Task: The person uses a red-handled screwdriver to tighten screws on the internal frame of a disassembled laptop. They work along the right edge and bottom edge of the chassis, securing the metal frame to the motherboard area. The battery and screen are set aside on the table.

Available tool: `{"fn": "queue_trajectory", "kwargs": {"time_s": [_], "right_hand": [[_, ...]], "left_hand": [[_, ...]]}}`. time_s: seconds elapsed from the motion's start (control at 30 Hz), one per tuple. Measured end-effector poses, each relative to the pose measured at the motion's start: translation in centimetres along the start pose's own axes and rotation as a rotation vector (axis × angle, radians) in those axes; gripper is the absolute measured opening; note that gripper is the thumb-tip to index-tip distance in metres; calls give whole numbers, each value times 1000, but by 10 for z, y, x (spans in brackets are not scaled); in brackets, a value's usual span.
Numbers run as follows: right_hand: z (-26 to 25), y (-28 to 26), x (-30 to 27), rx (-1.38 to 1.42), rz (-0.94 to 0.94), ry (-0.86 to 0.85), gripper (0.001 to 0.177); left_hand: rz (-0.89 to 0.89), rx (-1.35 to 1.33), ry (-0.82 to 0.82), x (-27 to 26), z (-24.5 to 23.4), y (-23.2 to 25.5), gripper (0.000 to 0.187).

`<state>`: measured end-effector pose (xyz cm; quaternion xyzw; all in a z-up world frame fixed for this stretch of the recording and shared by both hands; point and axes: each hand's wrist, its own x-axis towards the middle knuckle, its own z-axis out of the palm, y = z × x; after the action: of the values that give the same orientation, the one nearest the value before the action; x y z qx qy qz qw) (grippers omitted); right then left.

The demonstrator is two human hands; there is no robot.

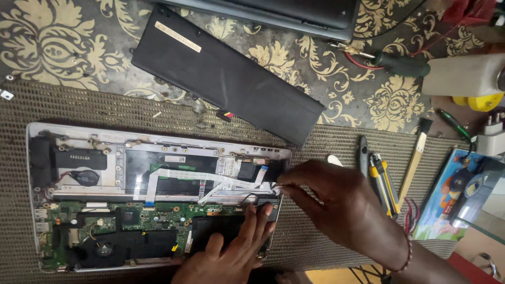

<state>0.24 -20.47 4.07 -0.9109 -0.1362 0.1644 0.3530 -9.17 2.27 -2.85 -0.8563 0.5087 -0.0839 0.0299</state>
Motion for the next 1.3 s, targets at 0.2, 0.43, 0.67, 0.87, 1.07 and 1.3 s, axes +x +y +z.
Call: {"fn": "queue_trajectory", "kwargs": {"time_s": [0.2, 0.43, 0.67, 0.87, 1.07, 1.3], "right_hand": [[10, 1, -3, 75, 194, -3, 12], [10, -5, -2, 191, 167, -13, 7], [10, 3, -2, 118, 166, -75, 12], [8, 11, 3, 163, 176, -150, 17], [7, 10, 2, 122, 99, -119, 17], [4, 5, 3, 39, 36, -144, 16]], "left_hand": [[-28, 3, 45, 3, 0, -1, 55], [-59, 0, 95, 6, -2, -4, 47], [-27, 9, 49, 1, -1, 0, 56], [-20, 26, 34, 2, -3, -4, 60], [-5, 49, 24, 1, -3, -3, 65], [6, 36, 39, 1, -3, -3, 64]]}}
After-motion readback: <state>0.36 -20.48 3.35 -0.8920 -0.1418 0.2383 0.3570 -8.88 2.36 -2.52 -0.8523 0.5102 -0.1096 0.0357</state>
